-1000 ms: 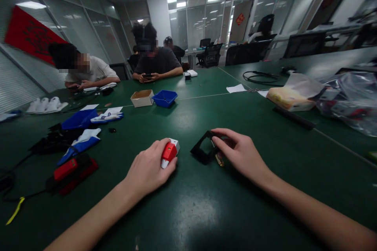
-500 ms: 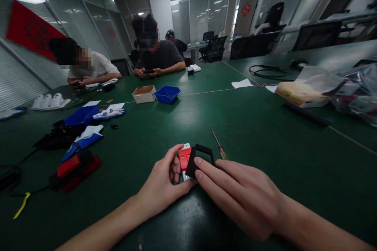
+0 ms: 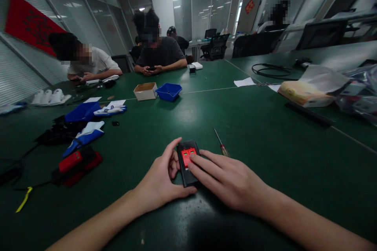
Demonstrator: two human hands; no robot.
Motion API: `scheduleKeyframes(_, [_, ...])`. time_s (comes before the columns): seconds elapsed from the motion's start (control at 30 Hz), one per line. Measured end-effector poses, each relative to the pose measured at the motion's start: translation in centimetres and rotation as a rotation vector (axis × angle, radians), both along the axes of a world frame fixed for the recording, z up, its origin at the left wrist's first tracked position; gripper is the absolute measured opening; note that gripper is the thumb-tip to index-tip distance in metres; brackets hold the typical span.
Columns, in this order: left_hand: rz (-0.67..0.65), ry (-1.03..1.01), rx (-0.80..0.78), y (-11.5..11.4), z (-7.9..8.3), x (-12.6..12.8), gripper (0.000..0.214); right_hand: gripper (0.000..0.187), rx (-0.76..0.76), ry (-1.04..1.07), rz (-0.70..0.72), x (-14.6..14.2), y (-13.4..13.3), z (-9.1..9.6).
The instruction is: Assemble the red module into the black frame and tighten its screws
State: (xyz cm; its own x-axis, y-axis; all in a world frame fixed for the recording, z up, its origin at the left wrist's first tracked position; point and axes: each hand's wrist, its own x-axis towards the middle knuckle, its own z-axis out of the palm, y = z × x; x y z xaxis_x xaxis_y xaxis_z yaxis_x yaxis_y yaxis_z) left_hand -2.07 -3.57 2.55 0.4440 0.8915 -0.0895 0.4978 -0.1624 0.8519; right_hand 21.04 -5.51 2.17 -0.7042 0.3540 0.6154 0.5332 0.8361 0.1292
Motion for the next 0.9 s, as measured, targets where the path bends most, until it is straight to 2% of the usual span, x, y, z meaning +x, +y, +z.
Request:
scheduleKeyframes(0.1, [-0.028, 0.025, 0.006, 0.2, 0.2, -0.3, 0.123, 0.037, -0.115, 0.054, -0.004, 0.2, 0.5, -0.6])
scheduleKeyframes(0.23, [-0.046, -0.008, 0.042, 0.5, -0.1, -0.5, 0.110, 0.046, -0.215, 0.065, -0.015, 0.4, 0.8, -1.1])
scheduleKeyframes(0.33, [-0.044, 0.015, 0.040, 0.7, -0.2, -0.6, 0.107, 0.054, -0.300, 0.059, -0.018, 0.4, 0.8, -1.2])
scheduleKeyframes(0.6, [-0.086, 0.097, 0.026, 1.2, 0.5, -0.6, 0.101, 0.081, -0.672, 0.145, -0.112, 0.1, 1.4, -1.3])
scheduleKeyframes(0.77, [-0.128, 0.126, 0.038, 1.5, 0.6, -0.8, 0.097, 0.102, -0.793, 0.117, -0.088, 0.1, 2.7, -0.7])
scheduleKeyframes(0.9, [-0.160, 0.167, 0.068, 1.4, 0.5, -0.7, 0.100, 0.101, -0.857, 0.100, -0.125, 0.2, 3.1, -0.7])
